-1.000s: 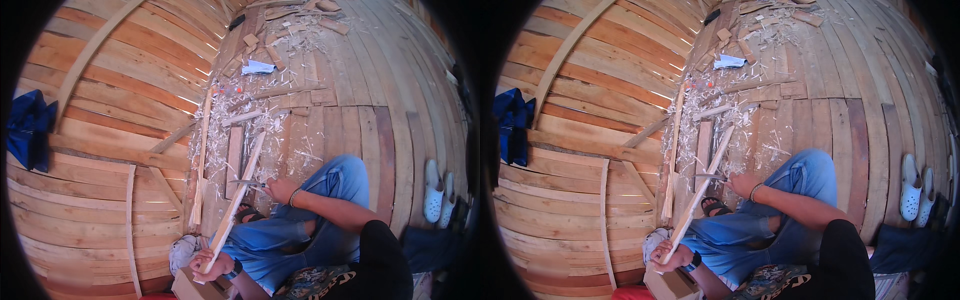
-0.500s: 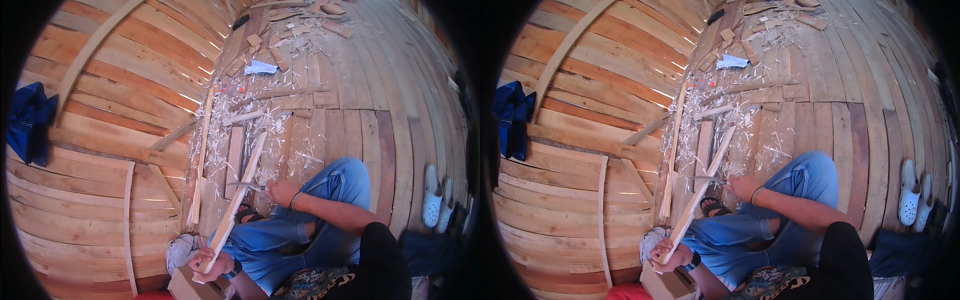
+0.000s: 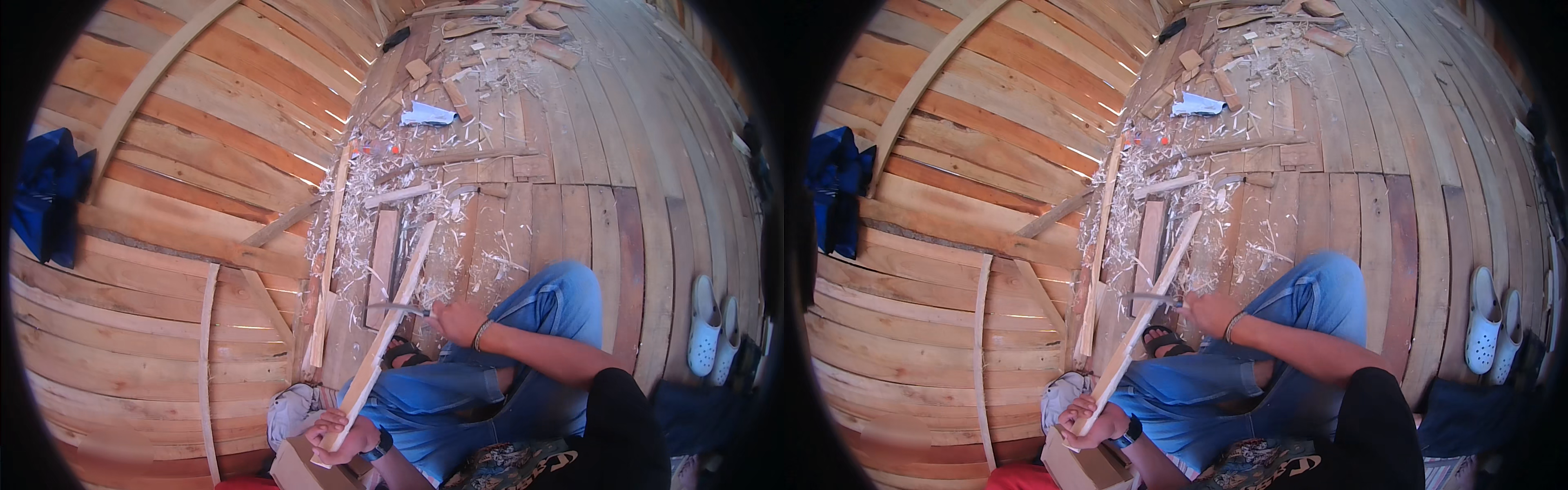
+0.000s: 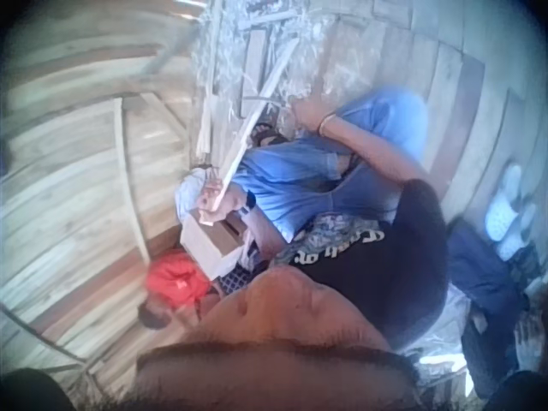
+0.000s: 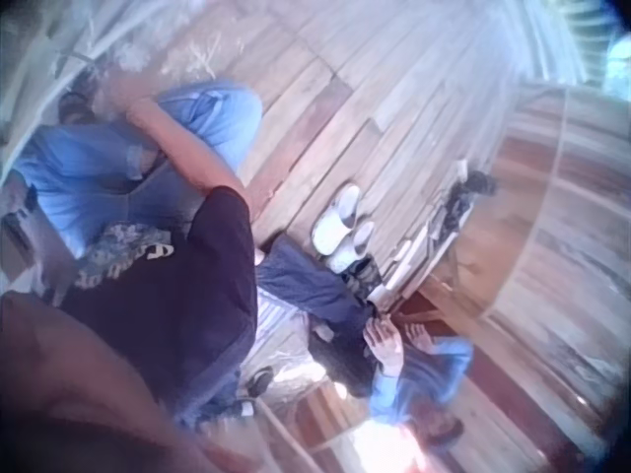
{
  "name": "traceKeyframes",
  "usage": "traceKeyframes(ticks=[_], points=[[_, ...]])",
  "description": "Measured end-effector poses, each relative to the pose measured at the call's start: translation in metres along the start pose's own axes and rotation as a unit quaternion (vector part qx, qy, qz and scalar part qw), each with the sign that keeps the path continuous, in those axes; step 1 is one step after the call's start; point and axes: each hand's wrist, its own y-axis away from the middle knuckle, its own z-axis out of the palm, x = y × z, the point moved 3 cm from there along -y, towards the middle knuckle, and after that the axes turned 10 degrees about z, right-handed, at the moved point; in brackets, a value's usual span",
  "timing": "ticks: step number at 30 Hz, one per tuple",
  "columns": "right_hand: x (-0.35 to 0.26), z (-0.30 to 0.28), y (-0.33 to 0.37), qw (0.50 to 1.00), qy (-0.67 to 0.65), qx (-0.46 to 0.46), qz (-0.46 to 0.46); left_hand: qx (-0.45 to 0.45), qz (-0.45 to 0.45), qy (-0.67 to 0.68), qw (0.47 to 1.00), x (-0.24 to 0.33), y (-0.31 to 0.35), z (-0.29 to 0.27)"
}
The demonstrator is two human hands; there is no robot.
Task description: The person carves a piece of wood using a large knife. They hold the wood with one hand and shave off thin layers with the blade, accumulating wood shavings on the floor.
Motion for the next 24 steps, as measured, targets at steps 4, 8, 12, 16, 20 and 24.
traceKeyframes(ticks=[4,8,12,16,20,24], points=[[0.024,0.009,-0.016,0.999,-0.005,0.012,0.038,0.037,0.006,0.003,0.999,-0.004,0.002,0.016],[-0.002,-0.003,-0.01,0.999,0.001,0.018,-0.04,0.039,0.011,-0.014,0.999,-0.007,0.001,0.003],[0.039,0.01,-0.019,0.999,-0.016,0.036,0.005,0.033,-0.019,-0.003,0.999,-0.005,0.008,0.006],[-0.014,-0.014,0.002,0.994,-0.009,0.031,-0.102,0.044,0.005,-0.015,0.999,0.0,-0.002,0.003],[0.036,0.015,-0.022,0.999,0.034,0.02,0.029,0.06,-0.025,-0.022,0.998,-0.006,0.005,-0.003],[-0.006,-0.002,-0.002,0.996,0.015,0.045,-0.071,0.049,-0.013,-0.017,0.999,0.001,-0.003,-0.005]])
